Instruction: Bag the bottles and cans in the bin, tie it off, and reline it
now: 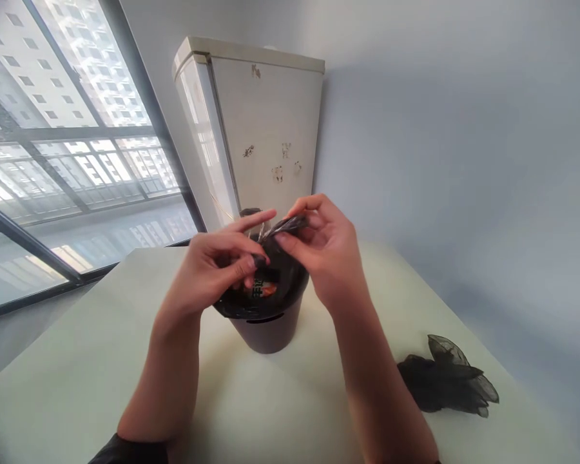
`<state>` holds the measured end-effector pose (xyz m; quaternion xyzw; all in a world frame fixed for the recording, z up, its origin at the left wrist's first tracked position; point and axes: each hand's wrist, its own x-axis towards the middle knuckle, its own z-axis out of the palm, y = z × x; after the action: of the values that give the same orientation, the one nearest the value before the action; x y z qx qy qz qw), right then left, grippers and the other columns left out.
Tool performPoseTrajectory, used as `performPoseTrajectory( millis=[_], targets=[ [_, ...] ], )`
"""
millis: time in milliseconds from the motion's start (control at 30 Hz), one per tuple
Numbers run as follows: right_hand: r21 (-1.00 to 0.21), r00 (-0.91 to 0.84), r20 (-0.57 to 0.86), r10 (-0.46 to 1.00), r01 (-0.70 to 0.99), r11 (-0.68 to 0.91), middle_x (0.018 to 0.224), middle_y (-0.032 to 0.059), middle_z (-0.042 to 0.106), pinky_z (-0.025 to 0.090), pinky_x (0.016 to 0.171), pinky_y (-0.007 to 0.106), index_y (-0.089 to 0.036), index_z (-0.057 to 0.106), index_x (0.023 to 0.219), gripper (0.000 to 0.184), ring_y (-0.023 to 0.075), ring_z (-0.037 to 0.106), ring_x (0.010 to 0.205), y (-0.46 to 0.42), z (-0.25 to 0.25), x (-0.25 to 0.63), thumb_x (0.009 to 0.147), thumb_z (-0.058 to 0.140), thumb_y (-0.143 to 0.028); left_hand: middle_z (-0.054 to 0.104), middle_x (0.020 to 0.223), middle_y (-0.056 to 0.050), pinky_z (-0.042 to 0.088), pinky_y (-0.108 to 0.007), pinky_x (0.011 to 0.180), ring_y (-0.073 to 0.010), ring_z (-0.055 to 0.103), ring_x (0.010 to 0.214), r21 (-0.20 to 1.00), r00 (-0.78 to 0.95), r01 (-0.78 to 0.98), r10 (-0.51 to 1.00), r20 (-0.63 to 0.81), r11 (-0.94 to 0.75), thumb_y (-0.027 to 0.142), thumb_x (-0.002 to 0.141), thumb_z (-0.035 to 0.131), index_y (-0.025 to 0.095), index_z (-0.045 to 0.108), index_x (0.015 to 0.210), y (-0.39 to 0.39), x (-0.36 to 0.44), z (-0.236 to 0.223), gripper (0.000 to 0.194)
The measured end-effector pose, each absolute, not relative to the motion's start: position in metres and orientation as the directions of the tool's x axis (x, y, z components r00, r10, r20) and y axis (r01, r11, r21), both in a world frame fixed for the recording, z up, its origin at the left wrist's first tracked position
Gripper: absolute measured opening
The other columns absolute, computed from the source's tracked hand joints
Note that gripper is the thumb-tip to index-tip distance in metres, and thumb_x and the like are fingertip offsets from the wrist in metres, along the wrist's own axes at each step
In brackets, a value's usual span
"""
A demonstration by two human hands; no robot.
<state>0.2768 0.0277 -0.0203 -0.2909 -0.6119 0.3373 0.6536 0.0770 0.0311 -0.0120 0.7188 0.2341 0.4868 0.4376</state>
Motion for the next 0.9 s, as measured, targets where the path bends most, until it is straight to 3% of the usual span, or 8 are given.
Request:
performPoseTrajectory(
  millis=[100, 200, 333, 433, 533, 633, 733, 900],
  targets=[
    [-0.788, -0.024, 0.615, 0.788, -0.005, 0.615, 0.086, -0.0011, 0.066, 0.06, 0.076, 0.036, -0.027, 0.059, 0.102, 0.025, 0.0184, 0.067, 0.08, 0.019, -0.019, 0.266, 0.089, 0.08, -0.031, 0.078, 0.106, -0.008, 0.053, -0.027, 0.049, -0.0111, 0.063, 0.053, 0.865, 0.555, 0.009, 0.722, 0.413, -0.501, 0.028, 0.092, 0.079, 0.021, 0.082, 0.084, 0.029, 0.075, -0.013, 0.011],
    [-0.703, -0.037, 0.69, 0.723, 0.201, 0.682, 0.098, 0.0035, 0.07, 0.058, 0.089, 0.042, -0.026, 0.063, 0.098, 0.013, 0.0234, 0.067, 0.098, 0.01, -0.015, 0.26, 0.092, 0.074, -0.03, 0.073, 0.076, -0.002, 0.049, -0.025, 0.047, -0.0112, 0.06, 0.049, 0.85, 0.456, 0.083, 0.779, 0.431, -0.519, 0.026, 0.093, 0.077, 0.022, 0.083, 0.087, 0.027, 0.077, -0.015, 0.009],
    [-0.698, -0.152, 0.667, 0.729, 0.216, 0.683, 0.132, 0.0072, 0.067, 0.056, 0.097, 0.042, -0.03, 0.061, 0.129, 0.049, 0.0271, 0.062, 0.123, 0.012, -0.016, 0.261, 0.086, 0.082, -0.035, 0.072, 0.069, -0.002, 0.053, -0.028, 0.053, -0.0162, 0.065, 0.056, 0.85, 0.281, 0.019, 0.818, 0.501, -0.527, 0.029, 0.091, 0.08, 0.022, 0.086, 0.093, 0.025, 0.082, -0.016, 0.01],
    [-0.802, -0.364, 0.523, 0.77, 0.094, 0.589, 0.121, 0.0057, 0.071, 0.057, 0.094, 0.038, -0.029, 0.056, 0.137, 0.055, 0.0237, 0.069, 0.112, 0.018, -0.019, 0.261, 0.089, 0.08, -0.041, 0.078, 0.082, -0.005, 0.057, -0.03, 0.061, -0.0189, 0.071, 0.068, 0.819, 0.141, -0.028, 0.809, 0.57, -0.572, 0.029, 0.087, 0.085, 0.021, 0.087, 0.092, 0.024, 0.085, -0.016, 0.01],
    [-0.857, -0.362, 0.434, 0.825, 0.117, 0.502, 0.097, 0.0002, 0.073, 0.056, 0.092, 0.036, -0.028, 0.059, 0.124, 0.033, 0.02, 0.072, 0.096, 0.019, -0.02, 0.261, 0.096, 0.071, -0.039, 0.074, 0.074, -0.001, 0.051, -0.027, 0.053, -0.014, 0.063, 0.055, 0.798, 0.019, -0.015, 0.798, 0.603, -0.603, 0.03, 0.087, 0.086, 0.022, 0.085, 0.097, 0.026, 0.087, -0.018, 0.013],
    [-0.901, -0.367, 0.327, 0.871, 0.156, 0.404, 0.091, -0.003, 0.072, 0.054, 0.079, 0.031, -0.029, 0.052, 0.12, 0.029, 0.0177, 0.069, 0.085, 0.016, -0.019, 0.263, 0.097, 0.068, -0.039, 0.07, 0.07, 0.002, 0.047, -0.027, 0.055, -0.0127, 0.06, 0.056, 0.76, -0.061, 0.083, 0.758, 0.649, -0.644, 0.028, 0.086, 0.085, 0.024, 0.082, 0.097, 0.03, 0.087, -0.021, 0.012],
    [-0.925, -0.334, 0.287, 0.898, 0.149, 0.351, 0.087, -0.0055, 0.071, 0.047, 0.065, 0.027, -0.03, 0.044, 0.116, 0.034, 0.015, 0.061, 0.071, 0.015, -0.018, 0.267, 0.093, 0.068, -0.035, 0.072, 0.074, 0.003, 0.048, -0.029, 0.064, -0.0141, 0.061, 0.062, 0.699, 0.021, 0.275, 0.731, 0.682, -0.659, 0.023, 0.088, 0.081, 0.026, 0.081, 0.088, 0.035, 0.088, -0.023, 0.003],
    [-0.888, -0.264, 0.377, 0.888, 0.169, 0.427, 0.079, -0.0061, 0.058, 0.038, 0.061, 0.026, -0.028, 0.045, 0.103, 0.032, 0.0126, 0.048, 0.066, 0.017, -0.014, 0.277, 0.084, 0.07, -0.022, 0.07, 0.069, 0.002, 0.044, -0.032, 0.066, -0.0161, 0.058, 0.062, 0.588, 0.224, 0.422, 0.708, 0.67, -0.69, 0.024, 0.095, 0.071, 0.027, 0.084, 0.084, 0.035, 0.084, -0.022, 0.017]
  ],
)
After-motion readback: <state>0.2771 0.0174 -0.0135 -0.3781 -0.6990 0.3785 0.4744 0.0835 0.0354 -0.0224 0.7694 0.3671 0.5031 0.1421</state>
